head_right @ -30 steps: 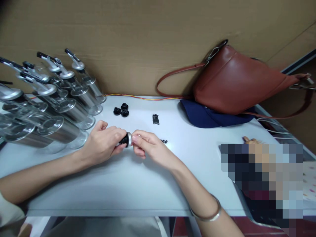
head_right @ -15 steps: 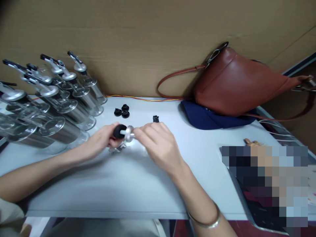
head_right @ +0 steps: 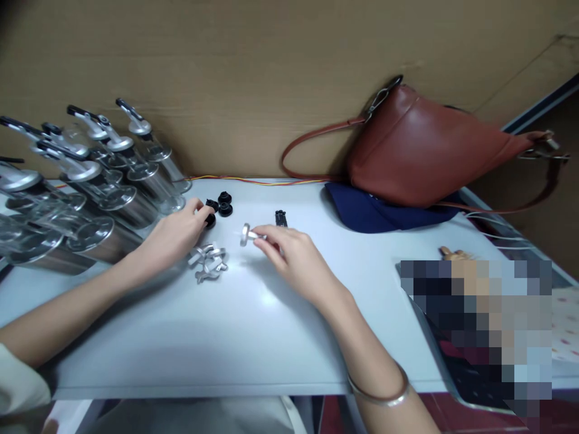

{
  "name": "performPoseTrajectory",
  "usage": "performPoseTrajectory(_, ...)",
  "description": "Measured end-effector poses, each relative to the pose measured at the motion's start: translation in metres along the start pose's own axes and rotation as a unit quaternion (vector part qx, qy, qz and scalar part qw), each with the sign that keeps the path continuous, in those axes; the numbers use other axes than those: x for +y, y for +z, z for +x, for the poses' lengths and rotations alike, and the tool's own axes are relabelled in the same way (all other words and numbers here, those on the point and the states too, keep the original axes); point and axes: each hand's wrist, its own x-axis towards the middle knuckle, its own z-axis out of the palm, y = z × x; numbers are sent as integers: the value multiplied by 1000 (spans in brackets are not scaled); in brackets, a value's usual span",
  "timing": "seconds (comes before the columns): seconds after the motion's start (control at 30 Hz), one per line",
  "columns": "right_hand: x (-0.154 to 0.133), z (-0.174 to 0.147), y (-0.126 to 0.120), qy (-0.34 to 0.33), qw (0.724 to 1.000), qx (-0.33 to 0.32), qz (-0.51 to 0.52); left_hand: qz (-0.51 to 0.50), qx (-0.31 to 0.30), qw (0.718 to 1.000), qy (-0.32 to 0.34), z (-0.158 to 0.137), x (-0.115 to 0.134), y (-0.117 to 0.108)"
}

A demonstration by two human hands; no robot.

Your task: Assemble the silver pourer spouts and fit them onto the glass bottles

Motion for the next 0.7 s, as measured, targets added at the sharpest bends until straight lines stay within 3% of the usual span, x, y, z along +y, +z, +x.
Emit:
performPoseTrajectory(0.1, -1, -1, 1, 34, 996, -84, 19, -25, 10, 1000, -1, 4, -3, 6)
performPoseTrajectory(0.3, -1, -2, 5, 52, 984, -167, -21, -16, 8, 1000, -20, 0, 4, -6)
performPoseTrajectory(0.37, -1, -3, 7, 51, 983, -175, -26, -17, -12, 1000, -6, -6, 8, -14)
performPoseTrajectory(0.47, -1, -5, 11, 44, 986, -161, -13, -58, -71, 994, 67, -18, 8, -21)
performPoseTrajectory(0.57, -1, -5, 13, 41, 988, -149, 0, -97, -116, 980, 129, -27, 4, -17)
performPoseTrajectory(0.7, -4, -5, 12, 32, 986, -160, 20, -126, -124, 971, 164, -29, -1, -6)
